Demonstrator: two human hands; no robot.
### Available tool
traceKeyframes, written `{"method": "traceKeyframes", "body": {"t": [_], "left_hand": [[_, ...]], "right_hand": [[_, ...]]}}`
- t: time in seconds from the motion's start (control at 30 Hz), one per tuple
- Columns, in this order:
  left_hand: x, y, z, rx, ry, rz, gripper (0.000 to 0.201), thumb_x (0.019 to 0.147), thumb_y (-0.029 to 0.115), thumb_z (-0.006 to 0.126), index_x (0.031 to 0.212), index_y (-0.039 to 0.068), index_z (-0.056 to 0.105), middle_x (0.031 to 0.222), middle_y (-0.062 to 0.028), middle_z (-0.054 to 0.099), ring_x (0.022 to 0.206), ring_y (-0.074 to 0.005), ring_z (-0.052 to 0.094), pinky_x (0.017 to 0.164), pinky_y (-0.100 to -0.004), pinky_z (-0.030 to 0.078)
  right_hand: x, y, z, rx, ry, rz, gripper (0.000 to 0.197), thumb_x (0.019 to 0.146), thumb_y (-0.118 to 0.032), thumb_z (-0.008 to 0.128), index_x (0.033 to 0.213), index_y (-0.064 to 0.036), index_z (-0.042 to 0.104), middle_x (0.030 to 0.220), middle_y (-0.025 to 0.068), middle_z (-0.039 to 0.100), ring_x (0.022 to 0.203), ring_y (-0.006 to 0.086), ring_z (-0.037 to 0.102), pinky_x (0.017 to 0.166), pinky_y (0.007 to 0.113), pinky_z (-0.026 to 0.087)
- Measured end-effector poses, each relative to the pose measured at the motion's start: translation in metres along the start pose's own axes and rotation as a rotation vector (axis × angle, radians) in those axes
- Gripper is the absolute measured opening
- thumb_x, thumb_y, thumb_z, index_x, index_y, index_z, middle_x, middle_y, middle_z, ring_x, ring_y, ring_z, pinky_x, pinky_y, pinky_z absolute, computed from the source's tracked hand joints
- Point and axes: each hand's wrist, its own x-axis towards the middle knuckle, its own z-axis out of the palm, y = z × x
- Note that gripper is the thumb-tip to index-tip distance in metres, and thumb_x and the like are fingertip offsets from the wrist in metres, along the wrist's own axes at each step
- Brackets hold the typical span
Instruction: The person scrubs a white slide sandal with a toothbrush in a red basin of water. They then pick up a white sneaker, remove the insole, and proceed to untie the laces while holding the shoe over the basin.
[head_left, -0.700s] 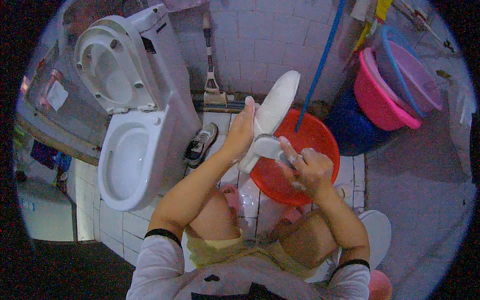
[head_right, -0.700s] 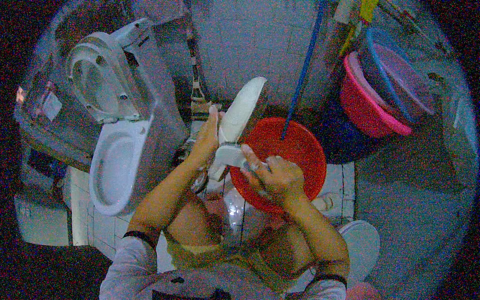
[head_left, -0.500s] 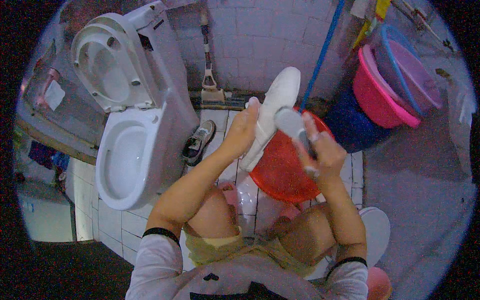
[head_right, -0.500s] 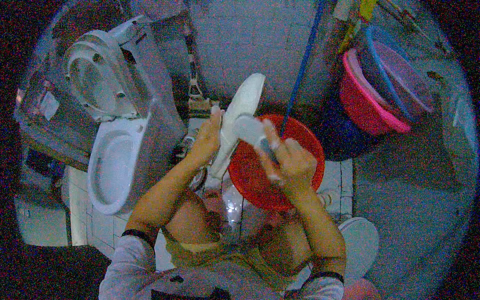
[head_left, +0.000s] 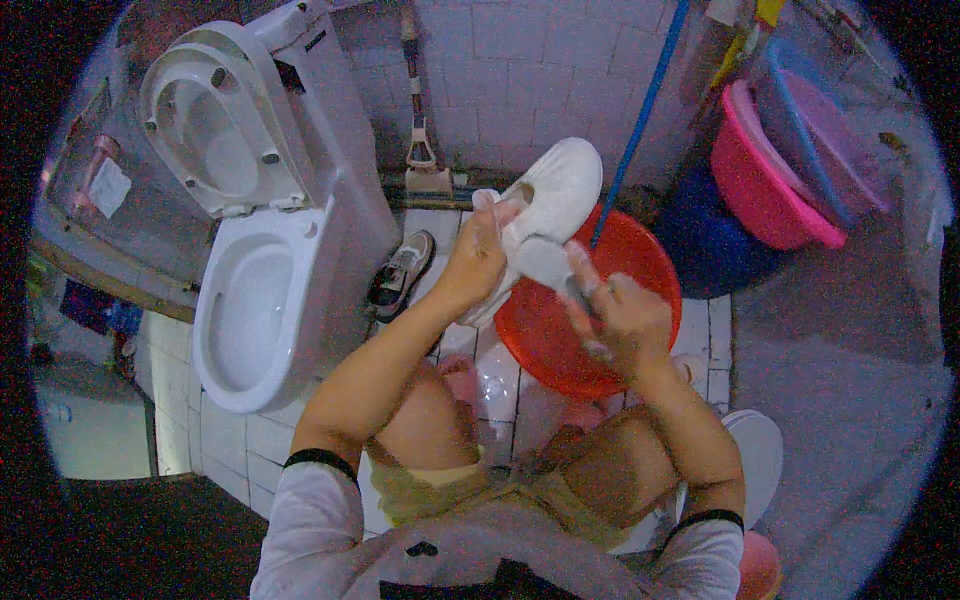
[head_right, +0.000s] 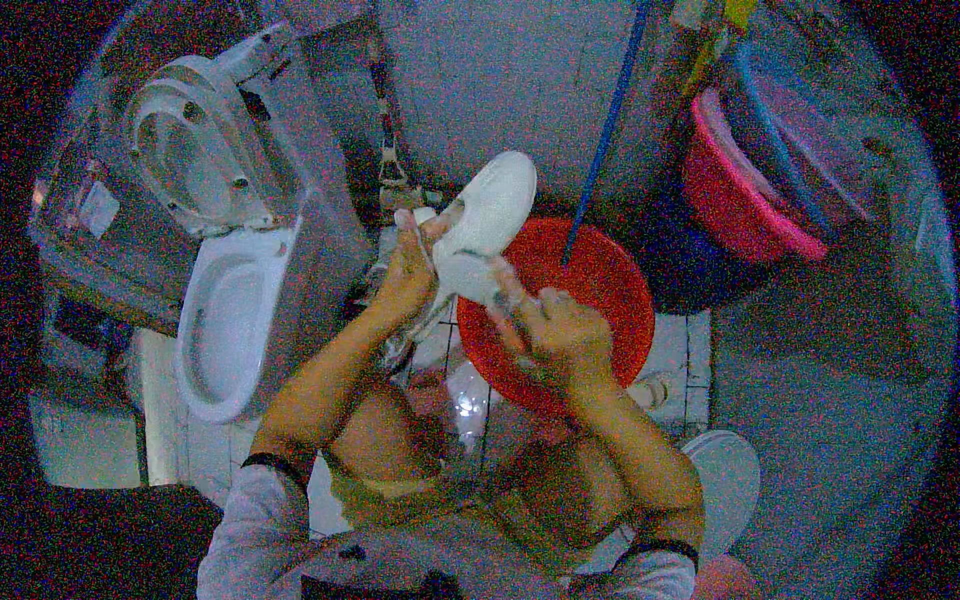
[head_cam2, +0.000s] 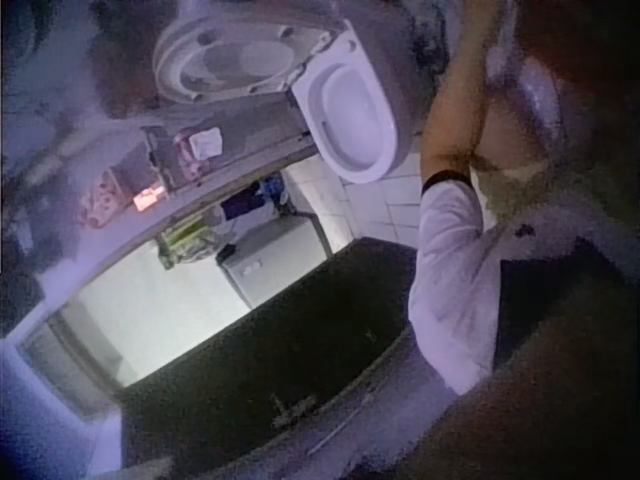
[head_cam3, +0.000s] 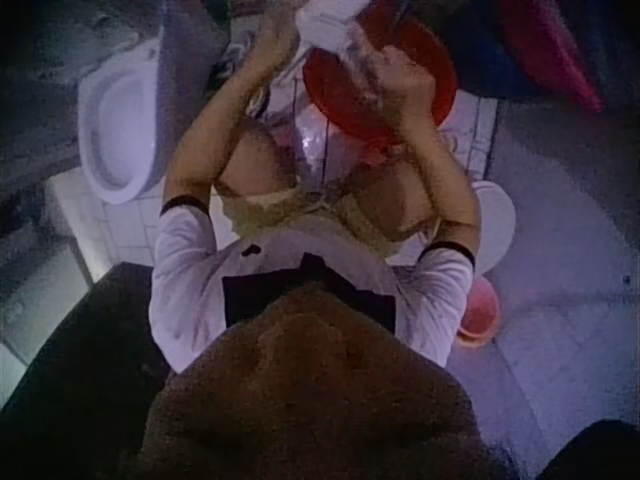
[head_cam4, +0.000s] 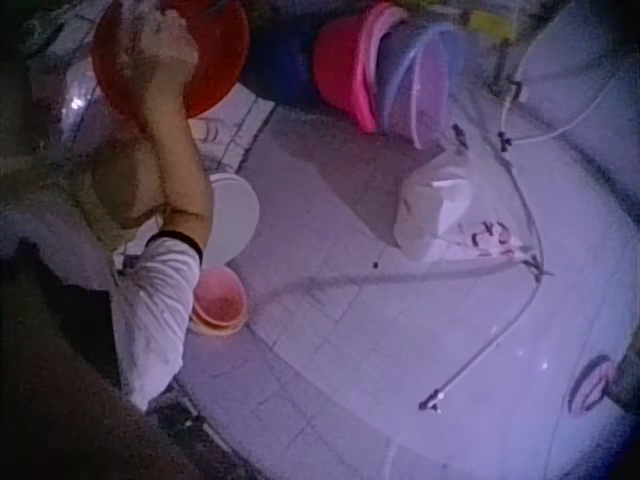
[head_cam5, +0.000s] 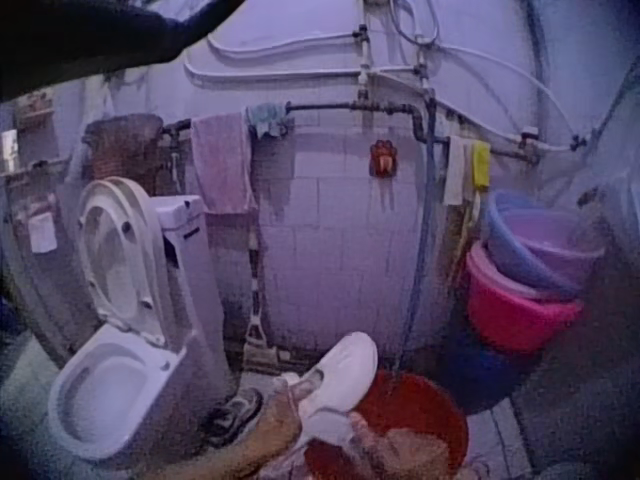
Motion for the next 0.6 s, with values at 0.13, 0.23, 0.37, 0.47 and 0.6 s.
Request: {"method": "traceKeyframes", "body": {"t": [0.13, 0.23, 0.37, 0.47, 0.6], "left_hand": [[0.002, -0.003, -0.002, 0.102, -0.025, 0.015, 0.073, 0.093, 0.048, 0.013, 0.114, -0.012, 0.048, 0.116, -0.0229, 0.053, 0.112, -0.0281, 0.048, 0.098, -0.0322, 0.031], [0.001, 0.013, -0.001, 0.129, -0.042, -0.012, 0.078, 0.092, 0.052, 0.01, 0.115, -0.013, 0.047, 0.117, -0.0235, 0.051, 0.113, -0.0283, 0.048, 0.098, -0.032, 0.03], [0.002, 0.008, -0.002, 0.078, -0.028, -0.043, 0.085, 0.089, 0.057, 0.006, 0.115, -0.014, 0.046, 0.116, -0.0234, 0.052, 0.112, -0.0273, 0.048, 0.099, -0.0309, 0.03], [-0.001, 0.01, 0.0, -0.04, -0.014, -0.107, 0.087, 0.089, 0.058, 0.005, 0.114, -0.014, 0.047, 0.113, -0.0222, 0.054, 0.11, -0.0258, 0.049, 0.098, -0.0304, 0.031], [0.005, 0.002, -0.005, -0.098, -0.056, -0.156, 0.088, 0.088, 0.059, 0.004, 0.114, -0.013, 0.048, 0.111, -0.0196, 0.056, 0.106, -0.0243, 0.051, 0.095, -0.031, 0.034]], "right_hand": [[0.014, 0.019, -0.001, -0.018, 0.197, 0.208, 0.052, 0.073, -0.023, 0.069, 0.122, -0.0167, 0.053, 0.059, 0.0034, 0.047, 0.046, 0.0174, 0.048, 0.042, 0.03, 0.041], [0.01, 0.027, 0.007, -0.018, 0.228, 0.219, 0.049, 0.079, -0.031, 0.062, 0.124, -0.0184, 0.05, 0.058, 0.0027, 0.044, 0.043, 0.0175, 0.047, 0.038, 0.031, 0.04], [-0.001, 0.012, 0.008, 0.009, 0.115, 0.138, 0.052, 0.074, -0.021, 0.068, 0.123, -0.0167, 0.052, 0.058, 0.0026, 0.046, 0.046, 0.0163, 0.049, 0.041, 0.03, 0.04], [-0.007, -0.001, 0.013, 0.046, 0.023, 0.045, 0.052, 0.074, -0.028, 0.066, 0.124, -0.0188, 0.051, 0.057, 0.0017, 0.043, 0.044, 0.0155, 0.047, 0.038, 0.03, 0.039], [-0.001, -0.001, 0.011, -0.005, 0.032, 0.029, 0.05, 0.078, -0.038, 0.06, 0.124, -0.0205, 0.05, 0.058, 0.0013, 0.04, 0.045, 0.0153, 0.047, 0.037, 0.031, 0.04]]}}
